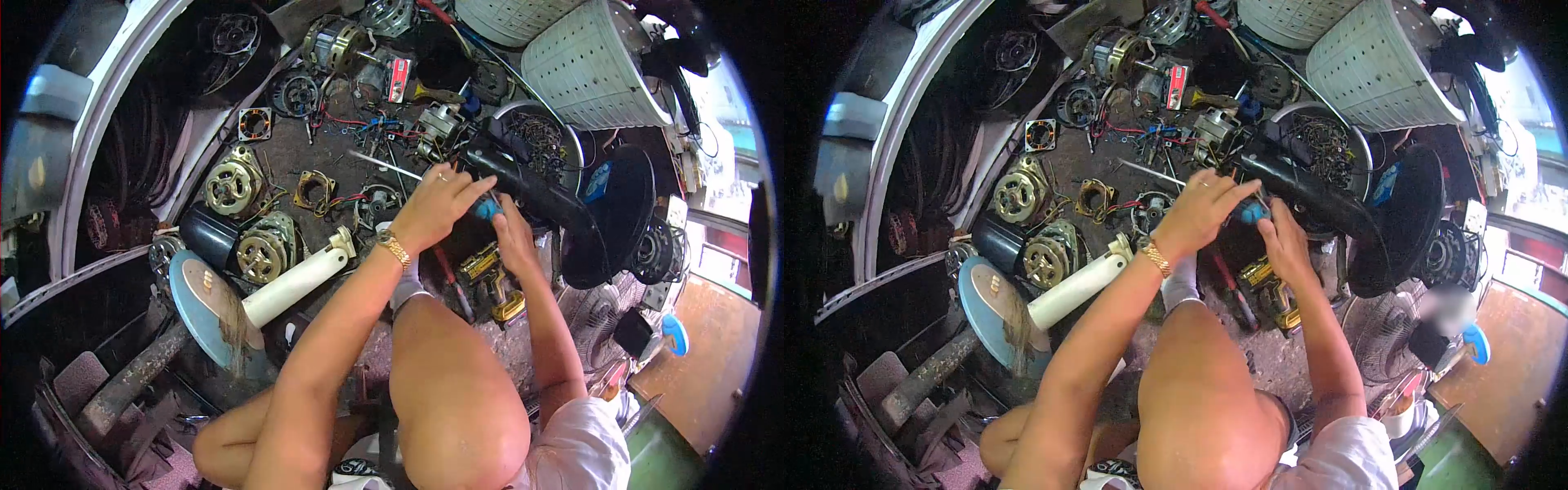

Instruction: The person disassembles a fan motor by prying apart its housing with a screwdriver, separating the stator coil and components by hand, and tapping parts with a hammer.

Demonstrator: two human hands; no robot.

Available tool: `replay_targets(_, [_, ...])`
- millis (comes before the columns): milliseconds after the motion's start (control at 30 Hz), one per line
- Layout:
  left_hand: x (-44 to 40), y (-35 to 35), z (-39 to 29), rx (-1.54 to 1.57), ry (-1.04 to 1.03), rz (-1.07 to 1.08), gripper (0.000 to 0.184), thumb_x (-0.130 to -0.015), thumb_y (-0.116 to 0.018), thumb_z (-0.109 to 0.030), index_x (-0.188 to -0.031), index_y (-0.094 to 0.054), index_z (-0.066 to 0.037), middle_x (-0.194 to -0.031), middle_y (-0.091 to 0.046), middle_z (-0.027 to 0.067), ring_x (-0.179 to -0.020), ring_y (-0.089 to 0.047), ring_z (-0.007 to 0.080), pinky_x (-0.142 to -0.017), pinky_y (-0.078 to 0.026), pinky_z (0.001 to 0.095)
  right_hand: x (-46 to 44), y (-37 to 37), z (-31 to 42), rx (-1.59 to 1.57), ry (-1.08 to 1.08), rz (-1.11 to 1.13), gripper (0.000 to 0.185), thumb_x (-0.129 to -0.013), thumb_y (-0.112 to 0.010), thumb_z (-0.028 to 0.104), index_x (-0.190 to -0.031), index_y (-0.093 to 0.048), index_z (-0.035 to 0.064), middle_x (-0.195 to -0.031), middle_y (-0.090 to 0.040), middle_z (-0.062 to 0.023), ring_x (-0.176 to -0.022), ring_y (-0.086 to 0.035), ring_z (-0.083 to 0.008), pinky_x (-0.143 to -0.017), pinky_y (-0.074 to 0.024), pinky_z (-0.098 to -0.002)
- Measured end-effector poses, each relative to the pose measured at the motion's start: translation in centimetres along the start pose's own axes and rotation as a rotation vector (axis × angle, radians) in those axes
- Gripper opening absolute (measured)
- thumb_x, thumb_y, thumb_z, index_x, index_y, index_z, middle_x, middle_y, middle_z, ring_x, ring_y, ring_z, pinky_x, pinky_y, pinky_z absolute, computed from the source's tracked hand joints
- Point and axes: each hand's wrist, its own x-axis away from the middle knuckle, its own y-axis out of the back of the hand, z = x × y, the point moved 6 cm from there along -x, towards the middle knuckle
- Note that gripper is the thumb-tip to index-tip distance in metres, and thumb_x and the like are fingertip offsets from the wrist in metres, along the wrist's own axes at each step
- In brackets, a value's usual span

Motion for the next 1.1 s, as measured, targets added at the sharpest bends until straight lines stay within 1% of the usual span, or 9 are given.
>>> replay_targets(33, [0.0,0.4,0.2,0.056,-0.007,0.003,0.051,-0.069,-0.057,0.006,-0.116,-0.057,-0.015,-0.093,-0.055,0.0077,-0.091,-0.054,0.0298,-0.088,-0.04,0.0418,-0.5,-0.4,0.3,-0.015,0.029,0.061,0.043,-0.095,-0.04,0.041,-0.118,-0.048,0.0057,-0.107,-0.055,-0.0211,-0.101,-0.054,-0.0431,-0.084,-0.042,-0.0449])
replay_targets(167, [0.4,1.6,0.5,-0.001,0.092,0.006,0.045,-0.068,-0.057,0.006,-0.107,-0.059,-0.017,-0.093,-0.053,0.0062,-0.09,-0.052,0.0287,-0.085,-0.039,0.0412,-1.0,-1.0,1.3,-0.042,0.181,-0.006,0.053,-0.096,-0.026,0.051,-0.112,-0.049,0.0067,-0.102,-0.056,-0.0197,-0.094,-0.055,-0.0422,-0.08,-0.0421,-0.0448])
replay_targets(300, [1.0,1.3,0.0,-0.061,0.004,-0.035,0.039,-0.071,-0.055,0.002,-0.104,-0.06,-0.019,-0.094,-0.052,0.0053,-0.091,-0.05,0.0296,-0.086,-0.038,0.0421,-0.8,-0.5,-0.7,-0.068,0.013,-0.061,0.052,-0.098,-0.023,0.05,-0.11,-0.049,0.0064,-0.1,-0.055,-0.0221,-0.088,-0.055,-0.0415,-0.079,-0.0406,-0.0435])
replay_targets(400, [0.8,0.3,-1.8,0.074,-0.023,0.002,0.032,-0.074,-0.055,-0.003,-0.101,-0.06,-0.018,-0.094,-0.052,0.0046,-0.092,-0.051,0.0279,-0.086,-0.038,0.0422,-0.1,2.9,-1.6,-0.255,-0.202,-0.26,0.044,-0.099,-0.033,0.04,-0.088,-0.055,0.003,-0.072,-0.05,-0.0066,-0.072,-0.051,-0.0225,-0.068,-0.0398,-0.036])
replay_targets(500, [0.8,-3.0,-5.4,0.034,-0.255,0.15,0.026,-0.077,-0.055,-0.016,-0.102,-0.059,-0.024,-0.093,-0.049,0.002,-0.092,-0.05,0.0222,-0.087,-0.038,0.0413,1.5,8.2,1.3,-0.401,-0.124,-0.357,0.045,-0.1,-0.033,0.036,-0.076,-0.054,0.0052,-0.065,-0.041,0.002,-0.058,-0.034,-0.0079,-0.054,-0.0276,-0.0263])
replay_targets(633, [1.5,-6.0,-8.2,0.001,-0.471,0.25,0.026,-0.08,-0.054,-0.019,-0.103,-0.058,-0.028,-0.096,-0.049,-0.0009,-0.097,-0.049,0.0184,-0.089,-0.037,0.0407,2.2,11.0,2.5,-0.287,-0.131,-0.265,0.055,-0.1,-0.029,0.043,-0.065,-0.051,0.0062,-0.06,-0.039,0.0026,-0.057,-0.034,-0.0076,-0.053,-0.0261,-0.0256])
replay_targets(867, [2.1,-8.0,-7.9,-0.104,-0.486,0.372,0.026,-0.084,-0.052,-0.02,-0.107,-0.058,-0.03,-0.103,-0.051,-0.0037,-0.098,-0.05,0.0162,-0.089,-0.037,0.0391,1.9,8.4,1.0,-0.357,-0.158,-0.06,0.057,-0.099,-0.027,0.05,-0.062,-0.042,0.0094,-0.056,-0.038,0.0034,-0.046,-0.028,-0.0036,-0.042,-0.021,-0.0218])
replay_targets(1000, [2.5,-8.5,-8.2,-0.092,-0.478,0.331,0.026,-0.085,-0.051,-0.019,-0.107,-0.058,-0.03,-0.104,-0.051,-0.0034,-0.098,-0.051,0.0166,-0.087,-0.039,0.0381,1.9,8.1,1.0,-0.455,-0.265,-0.026,0.047,-0.1,-0.033,0.042,-0.07,-0.046,0.0073,-0.059,-0.037,0.0019,-0.056,-0.034,-0.009,-0.052,-0.0285,-0.0269])
replay_targets(1100, [2.6,-8.4,-8.3,0.008,-0.489,0.299,0.025,-0.085,-0.05,-0.018,-0.106,-0.058,-0.028,-0.102,-0.053,-0.0018,-0.098,-0.052,0.017,-0.086,-0.04,0.0387,1.6,6.8,-1.2,-0.199,-0.161,-0.057,0.029,-0.096,-0.04,0.027,-0.077,-0.046,0.0065,-0.061,-0.038,-0.0004,-0.058,-0.038,-0.01,-0.052,-0.033,-0.0288])
